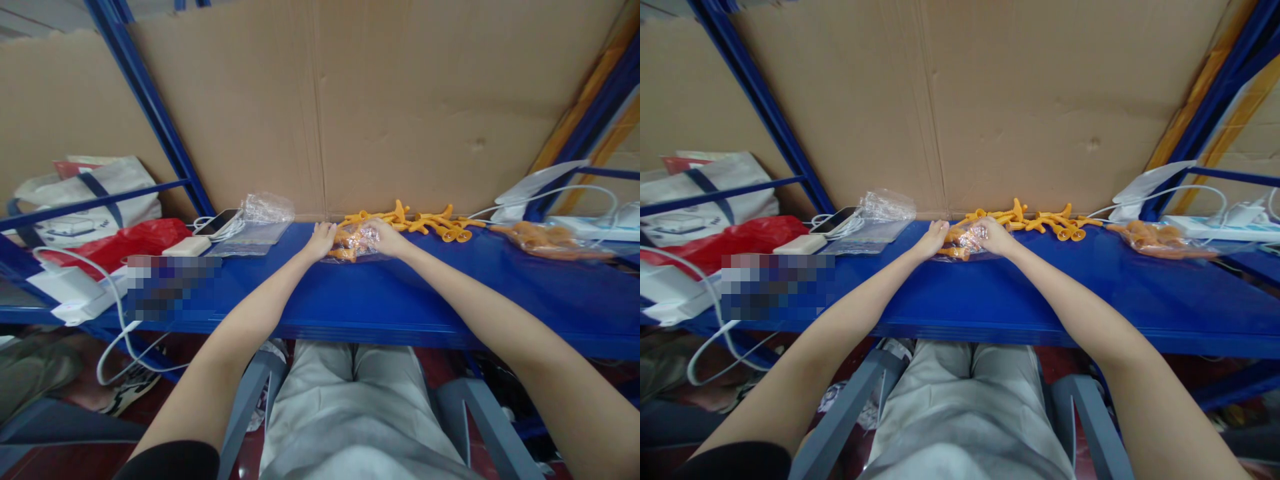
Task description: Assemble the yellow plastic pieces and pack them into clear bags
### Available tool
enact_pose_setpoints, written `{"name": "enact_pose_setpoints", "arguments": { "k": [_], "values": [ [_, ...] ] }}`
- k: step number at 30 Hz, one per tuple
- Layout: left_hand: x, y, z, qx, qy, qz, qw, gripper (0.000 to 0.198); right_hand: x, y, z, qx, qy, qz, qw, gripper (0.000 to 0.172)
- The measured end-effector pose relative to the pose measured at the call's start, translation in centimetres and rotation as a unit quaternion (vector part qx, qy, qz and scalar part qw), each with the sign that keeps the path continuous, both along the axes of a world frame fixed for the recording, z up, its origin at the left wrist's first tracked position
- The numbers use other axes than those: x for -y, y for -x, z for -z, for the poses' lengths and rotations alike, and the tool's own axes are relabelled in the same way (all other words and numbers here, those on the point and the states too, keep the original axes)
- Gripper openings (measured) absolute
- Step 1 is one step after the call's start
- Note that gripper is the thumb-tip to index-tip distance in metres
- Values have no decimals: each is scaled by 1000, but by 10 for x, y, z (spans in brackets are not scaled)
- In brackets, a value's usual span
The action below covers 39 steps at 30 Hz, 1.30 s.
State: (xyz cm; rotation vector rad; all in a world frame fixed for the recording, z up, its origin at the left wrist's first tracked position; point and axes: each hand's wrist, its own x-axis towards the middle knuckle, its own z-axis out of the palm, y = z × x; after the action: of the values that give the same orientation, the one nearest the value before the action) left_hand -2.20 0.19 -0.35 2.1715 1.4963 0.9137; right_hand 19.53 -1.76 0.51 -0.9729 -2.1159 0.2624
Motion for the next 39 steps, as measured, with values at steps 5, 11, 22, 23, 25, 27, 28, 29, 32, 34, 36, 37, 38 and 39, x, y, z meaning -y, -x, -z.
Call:
{"name": "enact_pose_setpoints", "arguments": {
  "k": [5, 11, 22, 23, 25, 27, 28, 29, 32, 34, 36, 37, 38, 39],
  "values": [
    [11, -3, -3, -65, 8, 5, 998, 46, 5, 2, 5, -43, 116, -15, 992, 10],
    [23, -4, -9, -180, 20, -7, 983, 56, 7, 9, 7, -54, 156, -16, 986, 20],
    [31, -5, -20, -251, 30, 17, 967, 58, 28, 23, -8, -98, 313, 64, 942, 37],
    [31, -4, -21, -253, 30, 19, 967, 58, 30, 23, -9, -89, 322, 58, 941, 37],
    [31, -4, -22, -255, 29, 21, 966, 58, 32, 23, -11, -74, 336, 39, 938, 35],
    [31, -4, -22, -256, 27, 22, 966, 58, 32, 23, -11, -66, 340, 28, 938, 34],
    [31, -4, -23, -258, 27, 22, 966, 58, 32, 23, -10, -66, 336, 30, 939, 35],
    [32, -3, -23, -260, 27, 23, 965, 58, 32, 24, -9, -69, 327, 38, 942, 36],
    [32, -3, -23, -262, 26, 26, 964, 58, 30, 26, -5, -79, 293, 82, 949, 40],
    [32, -2, -23, -258, 25, 27, 965, 58, 28, 27, -3, -92, 280, 101, 950, 40],
    [31, -2, -23, -252, 25, 26, 967, 57, 25, 26, -1, -106, 280, 98, 949, 39],
    [31, -2, -22, -248, 25, 24, 968, 57, 24, 26, 1, -113, 279, 90, 949, 37],
    [30, -2, -22, -246, 24, 21, 969, 57, 22, 25, 2, -118, 278, 81, 950, 34],
    [30, -2, -21, -244, 23, 19, 969, 57, 20, 25, 4, -119, 276, 75, 951, 31]
  ]
}}
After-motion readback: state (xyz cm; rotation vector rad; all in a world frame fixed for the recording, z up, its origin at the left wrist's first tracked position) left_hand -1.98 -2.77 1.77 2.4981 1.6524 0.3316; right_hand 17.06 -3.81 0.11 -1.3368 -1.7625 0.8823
